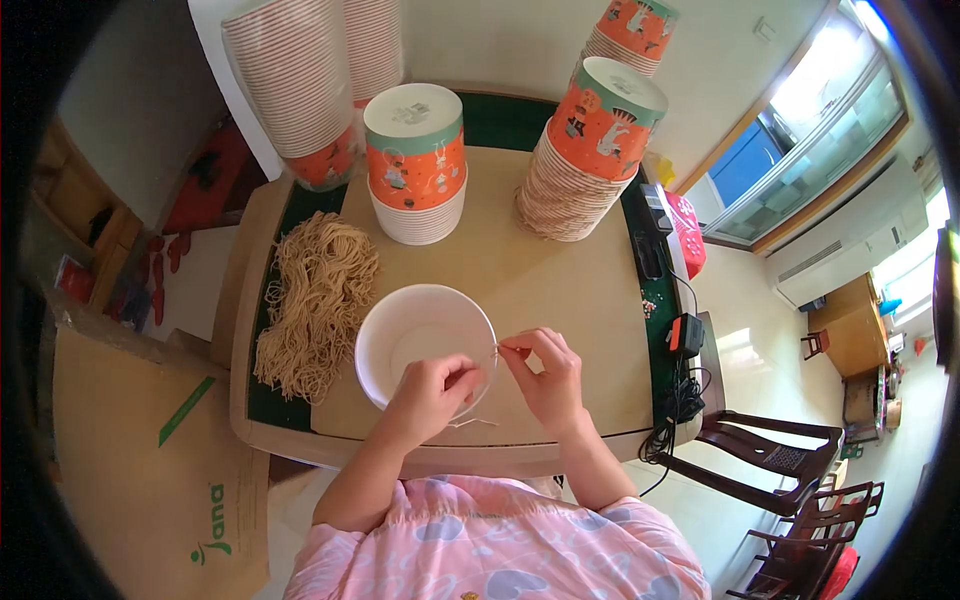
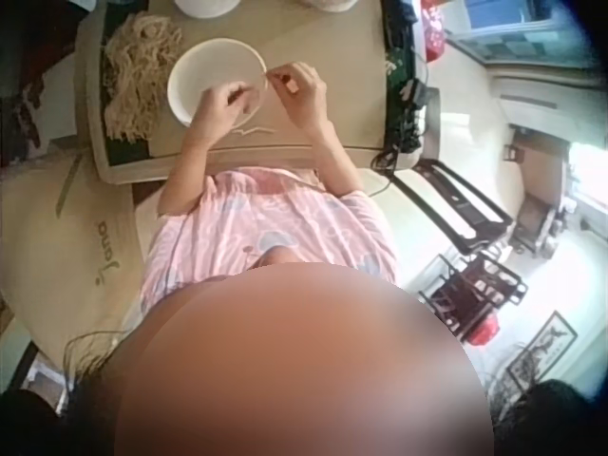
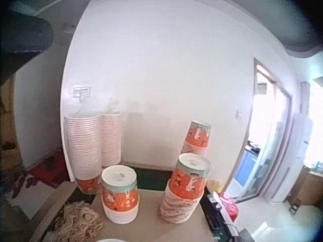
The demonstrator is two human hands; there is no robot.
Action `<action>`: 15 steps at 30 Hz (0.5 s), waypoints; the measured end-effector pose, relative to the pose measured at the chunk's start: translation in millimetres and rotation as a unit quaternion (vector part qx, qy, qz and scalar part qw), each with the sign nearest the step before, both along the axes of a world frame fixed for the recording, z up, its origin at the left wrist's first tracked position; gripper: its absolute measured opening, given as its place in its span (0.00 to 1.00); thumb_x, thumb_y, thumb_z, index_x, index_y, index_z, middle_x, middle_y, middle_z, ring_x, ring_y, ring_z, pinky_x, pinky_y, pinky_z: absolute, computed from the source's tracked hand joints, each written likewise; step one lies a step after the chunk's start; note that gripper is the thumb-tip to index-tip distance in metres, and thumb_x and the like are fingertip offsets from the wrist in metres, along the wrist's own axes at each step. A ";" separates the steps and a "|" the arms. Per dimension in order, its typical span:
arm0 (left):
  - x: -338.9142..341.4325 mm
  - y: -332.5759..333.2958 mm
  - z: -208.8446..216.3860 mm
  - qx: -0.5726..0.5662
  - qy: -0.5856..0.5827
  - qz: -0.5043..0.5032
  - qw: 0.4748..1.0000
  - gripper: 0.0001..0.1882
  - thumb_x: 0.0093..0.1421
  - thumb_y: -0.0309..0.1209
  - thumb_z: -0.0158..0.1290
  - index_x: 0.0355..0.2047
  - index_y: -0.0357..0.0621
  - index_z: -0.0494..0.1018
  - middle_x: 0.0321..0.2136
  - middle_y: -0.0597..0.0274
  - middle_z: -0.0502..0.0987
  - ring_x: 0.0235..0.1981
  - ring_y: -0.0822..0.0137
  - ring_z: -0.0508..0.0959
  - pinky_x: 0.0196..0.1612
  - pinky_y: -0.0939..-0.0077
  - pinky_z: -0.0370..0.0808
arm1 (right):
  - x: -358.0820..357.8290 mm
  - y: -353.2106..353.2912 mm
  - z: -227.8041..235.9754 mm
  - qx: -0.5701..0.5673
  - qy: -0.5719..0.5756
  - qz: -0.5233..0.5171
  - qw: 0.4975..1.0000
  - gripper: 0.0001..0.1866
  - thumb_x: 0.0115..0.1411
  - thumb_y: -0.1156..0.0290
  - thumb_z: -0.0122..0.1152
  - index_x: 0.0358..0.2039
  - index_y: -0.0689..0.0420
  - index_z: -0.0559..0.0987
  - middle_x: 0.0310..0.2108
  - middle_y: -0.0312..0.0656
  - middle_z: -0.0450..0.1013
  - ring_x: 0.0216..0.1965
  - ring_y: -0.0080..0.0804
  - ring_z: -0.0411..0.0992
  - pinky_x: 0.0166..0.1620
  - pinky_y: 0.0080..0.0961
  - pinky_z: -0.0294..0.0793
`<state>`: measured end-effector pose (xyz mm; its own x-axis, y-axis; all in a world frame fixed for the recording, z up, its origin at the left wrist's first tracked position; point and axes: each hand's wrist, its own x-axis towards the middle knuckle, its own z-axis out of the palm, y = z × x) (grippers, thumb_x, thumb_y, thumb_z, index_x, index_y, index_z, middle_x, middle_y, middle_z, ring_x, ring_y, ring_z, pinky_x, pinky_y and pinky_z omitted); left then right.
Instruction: Tying thin elastic strings through pre-punched holes in paper bowls as part of a manufacturing packaging process.
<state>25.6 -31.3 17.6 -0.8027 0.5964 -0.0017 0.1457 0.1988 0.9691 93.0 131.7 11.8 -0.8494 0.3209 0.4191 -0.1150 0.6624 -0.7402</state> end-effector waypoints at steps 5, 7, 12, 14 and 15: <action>10.1 -3.7 15.9 0.044 -0.092 -0.078 0.992 0.06 0.60 0.26 0.52 0.30 0.37 0.77 0.15 0.67 0.71 0.17 0.80 0.68 0.21 0.82 0.64 | -1.3 3.2 -9.0 0.046 0.038 0.012 0.998 0.06 0.49 0.81 0.65 0.28 0.60 0.79 0.28 0.40 0.73 0.28 0.32 0.72 0.32 0.25 0.72; 17.3 -0.4 21.7 0.054 -0.059 -0.118 0.990 0.06 0.60 0.25 0.51 0.30 0.38 0.77 0.14 0.67 0.70 0.17 0.80 0.68 0.20 0.81 0.64 | -1.9 3.0 -15.8 0.064 0.047 0.024 0.997 0.05 0.49 0.82 0.65 0.28 0.60 0.79 0.29 0.41 0.73 0.28 0.32 0.72 0.32 0.25 0.72; 30.3 0.0 43.2 0.049 -0.049 -0.146 0.987 0.07 0.61 0.22 0.50 0.30 0.35 0.78 0.17 0.67 0.73 0.18 0.80 0.70 0.22 0.83 0.67 | -5.6 7.3 -17.3 -0.019 -0.018 0.028 0.999 0.05 0.50 0.82 0.63 0.29 0.60 0.79 0.28 0.41 0.75 0.29 0.32 0.73 0.34 0.24 0.72; 31.4 -7.1 46.1 0.087 -0.038 -0.134 0.987 0.09 0.61 0.23 0.49 0.39 0.39 0.78 0.19 0.65 0.76 0.18 0.78 0.69 0.24 0.83 0.68 | -15.0 22.2 -12.6 -0.049 -0.041 0.042 0.997 0.04 0.51 0.82 0.62 0.29 0.60 0.79 0.28 0.41 0.75 0.29 0.31 0.74 0.35 0.24 0.72; 30.4 -11.2 51.7 0.075 -0.061 -0.109 0.989 0.13 0.61 0.23 0.49 0.46 0.41 0.74 0.21 0.64 0.77 0.19 0.79 0.70 0.25 0.85 0.69 | -21.4 33.5 -10.1 -0.079 -0.066 0.053 0.993 0.04 0.52 0.82 0.60 0.29 0.60 0.79 0.28 0.41 0.76 0.29 0.30 0.74 0.36 0.24 0.72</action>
<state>56.0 -42.5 69.3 -0.6546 0.7559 0.0100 0.0486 0.0289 0.9984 71.6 165.2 1.7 -0.9262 0.2790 0.2534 -0.0737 0.5252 -0.8478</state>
